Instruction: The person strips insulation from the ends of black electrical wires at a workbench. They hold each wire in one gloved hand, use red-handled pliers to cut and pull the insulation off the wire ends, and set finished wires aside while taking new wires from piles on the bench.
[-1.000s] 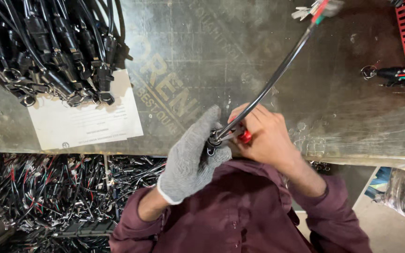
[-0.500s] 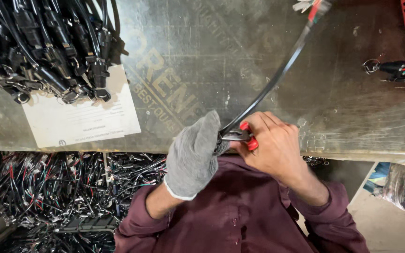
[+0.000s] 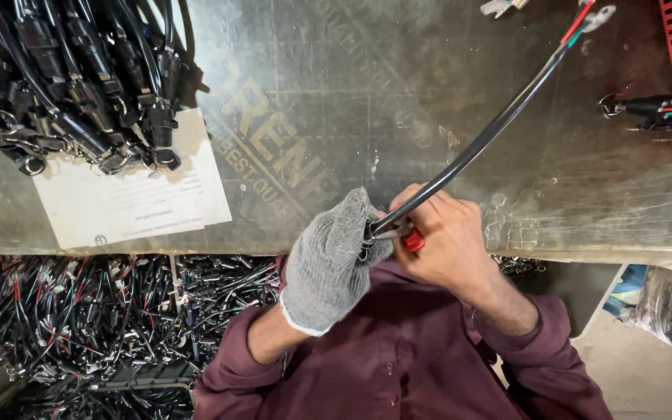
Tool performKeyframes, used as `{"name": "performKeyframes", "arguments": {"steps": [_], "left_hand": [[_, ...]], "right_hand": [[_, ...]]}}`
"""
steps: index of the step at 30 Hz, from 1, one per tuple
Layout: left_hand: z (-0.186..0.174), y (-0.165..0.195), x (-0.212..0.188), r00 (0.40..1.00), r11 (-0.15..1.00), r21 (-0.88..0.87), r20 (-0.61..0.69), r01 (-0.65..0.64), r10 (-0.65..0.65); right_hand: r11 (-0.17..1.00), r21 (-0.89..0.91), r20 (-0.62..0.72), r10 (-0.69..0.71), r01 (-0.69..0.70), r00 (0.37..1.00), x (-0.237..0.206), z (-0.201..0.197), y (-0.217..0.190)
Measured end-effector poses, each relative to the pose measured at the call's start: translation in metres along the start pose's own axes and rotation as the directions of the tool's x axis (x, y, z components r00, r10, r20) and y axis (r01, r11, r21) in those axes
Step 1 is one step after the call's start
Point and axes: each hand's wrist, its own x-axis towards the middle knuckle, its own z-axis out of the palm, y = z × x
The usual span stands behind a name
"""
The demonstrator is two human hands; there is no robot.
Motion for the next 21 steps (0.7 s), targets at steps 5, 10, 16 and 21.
{"name": "performKeyframes", "arguments": {"steps": [5,10,16,21], "left_hand": [[0.001,-0.003,-0.009,0.999,0.962,0.271,0.029,-0.025,0.018],[-0.001,-0.008,-0.006,0.997,0.935,0.349,0.072,-0.064,0.041],[-0.011,-0.005,0.011,0.988,0.915,0.374,0.058,-0.151,0.14],[-0.03,0.005,0.023,0.969,0.976,-0.181,0.238,0.117,-0.072]], "right_hand": [[0.986,-0.135,0.021,0.097,-0.094,0.995,-0.004,-0.001,-0.003],[0.979,-0.182,-0.033,0.088,-0.093,0.996,-0.008,0.005,0.003],[0.994,-0.021,-0.005,0.108,-0.108,0.994,-0.005,0.013,0.0],[0.997,-0.08,-0.152,-0.015,0.002,0.988,0.014,0.013,-0.004]]}}
